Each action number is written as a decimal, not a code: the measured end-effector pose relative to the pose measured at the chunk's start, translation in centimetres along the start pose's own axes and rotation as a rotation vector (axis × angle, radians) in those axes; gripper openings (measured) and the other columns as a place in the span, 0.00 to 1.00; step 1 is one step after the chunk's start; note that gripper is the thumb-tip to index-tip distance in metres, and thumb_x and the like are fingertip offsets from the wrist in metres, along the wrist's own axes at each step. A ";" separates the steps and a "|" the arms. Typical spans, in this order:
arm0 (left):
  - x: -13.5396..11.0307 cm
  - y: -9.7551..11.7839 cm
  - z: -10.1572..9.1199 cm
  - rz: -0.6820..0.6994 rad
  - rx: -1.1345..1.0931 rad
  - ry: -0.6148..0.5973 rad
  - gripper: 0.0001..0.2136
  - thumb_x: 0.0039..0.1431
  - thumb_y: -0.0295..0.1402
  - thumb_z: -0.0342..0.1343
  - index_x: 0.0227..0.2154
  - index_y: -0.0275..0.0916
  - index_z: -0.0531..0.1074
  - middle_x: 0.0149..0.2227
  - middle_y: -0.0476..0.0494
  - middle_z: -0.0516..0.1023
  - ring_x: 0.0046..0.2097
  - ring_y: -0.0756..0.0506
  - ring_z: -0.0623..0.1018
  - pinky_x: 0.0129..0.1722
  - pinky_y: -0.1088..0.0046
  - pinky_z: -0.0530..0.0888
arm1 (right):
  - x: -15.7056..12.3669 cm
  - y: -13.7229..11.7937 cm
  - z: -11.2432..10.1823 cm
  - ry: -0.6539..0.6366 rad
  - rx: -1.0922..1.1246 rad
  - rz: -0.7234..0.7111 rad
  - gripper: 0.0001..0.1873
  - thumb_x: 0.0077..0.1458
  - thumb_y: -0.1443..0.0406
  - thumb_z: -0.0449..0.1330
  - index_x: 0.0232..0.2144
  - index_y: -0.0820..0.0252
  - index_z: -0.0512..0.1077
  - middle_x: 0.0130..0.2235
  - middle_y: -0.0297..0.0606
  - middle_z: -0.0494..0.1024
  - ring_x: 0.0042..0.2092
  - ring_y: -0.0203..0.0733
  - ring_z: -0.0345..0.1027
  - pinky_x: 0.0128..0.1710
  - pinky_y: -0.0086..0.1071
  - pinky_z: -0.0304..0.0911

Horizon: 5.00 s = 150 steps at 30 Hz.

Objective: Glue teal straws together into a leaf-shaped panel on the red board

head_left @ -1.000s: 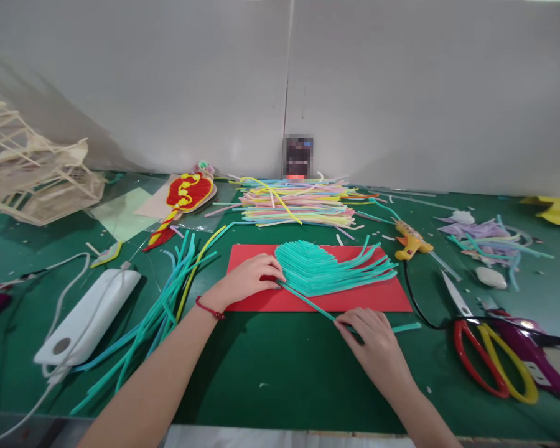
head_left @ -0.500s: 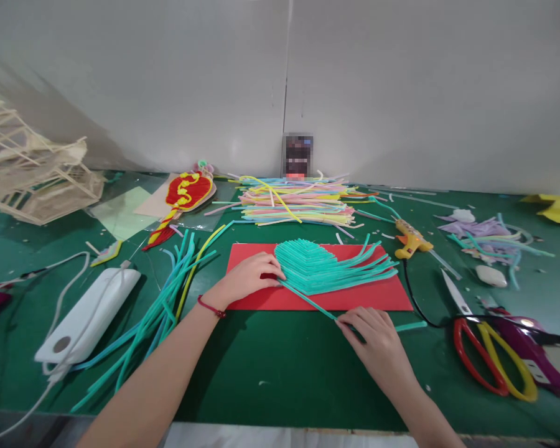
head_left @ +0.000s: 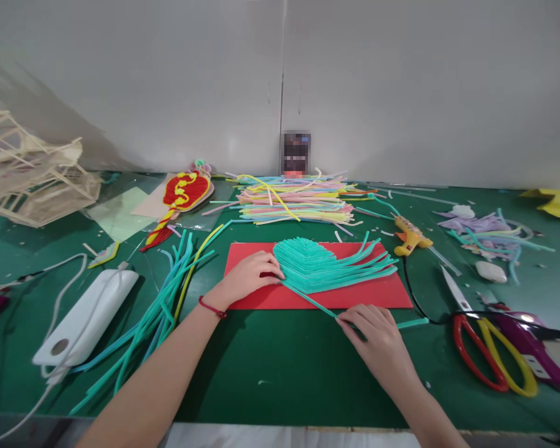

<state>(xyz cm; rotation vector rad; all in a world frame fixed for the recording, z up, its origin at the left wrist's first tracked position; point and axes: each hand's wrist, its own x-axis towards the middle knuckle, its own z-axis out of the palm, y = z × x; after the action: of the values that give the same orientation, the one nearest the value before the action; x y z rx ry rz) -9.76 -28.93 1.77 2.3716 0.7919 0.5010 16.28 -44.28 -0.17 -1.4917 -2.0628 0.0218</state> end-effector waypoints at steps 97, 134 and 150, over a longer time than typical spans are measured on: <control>1.2 2.9 2.5 0.105 0.115 0.104 0.06 0.60 0.35 0.56 0.34 0.40 0.75 0.38 0.46 0.72 0.42 0.46 0.71 0.45 0.67 0.68 | 2.8 -2.9 0.8 0.288 0.799 0.624 0.09 0.54 0.56 0.61 0.33 0.53 0.71 0.29 0.33 0.68 0.29 0.37 0.61 0.31 0.33 0.58; 1.3 2.6 3.8 0.137 0.118 0.100 0.07 0.61 0.34 0.54 0.34 0.39 0.76 0.36 0.46 0.74 0.41 0.47 0.73 0.42 0.69 0.70 | 3.4 -2.7 4.1 0.106 0.089 0.285 0.11 0.61 0.59 0.55 0.34 0.55 0.76 0.34 0.40 0.74 0.37 0.44 0.65 0.38 0.39 0.58; 1.4 2.4 4.0 0.150 0.144 0.101 0.06 0.61 0.32 0.55 0.32 0.39 0.77 0.35 0.46 0.73 0.40 0.47 0.72 0.41 0.69 0.69 | 3.6 -2.8 3.7 0.044 -0.059 0.168 0.11 0.63 0.66 0.52 0.35 0.56 0.74 0.34 0.37 0.74 0.36 0.41 0.65 0.36 0.36 0.53</control>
<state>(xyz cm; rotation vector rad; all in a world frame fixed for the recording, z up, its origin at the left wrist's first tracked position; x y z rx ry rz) -5.67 -31.24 0.49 2.5694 0.7192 0.6496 11.39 -41.03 -0.72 -1.6828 -1.9139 -0.0072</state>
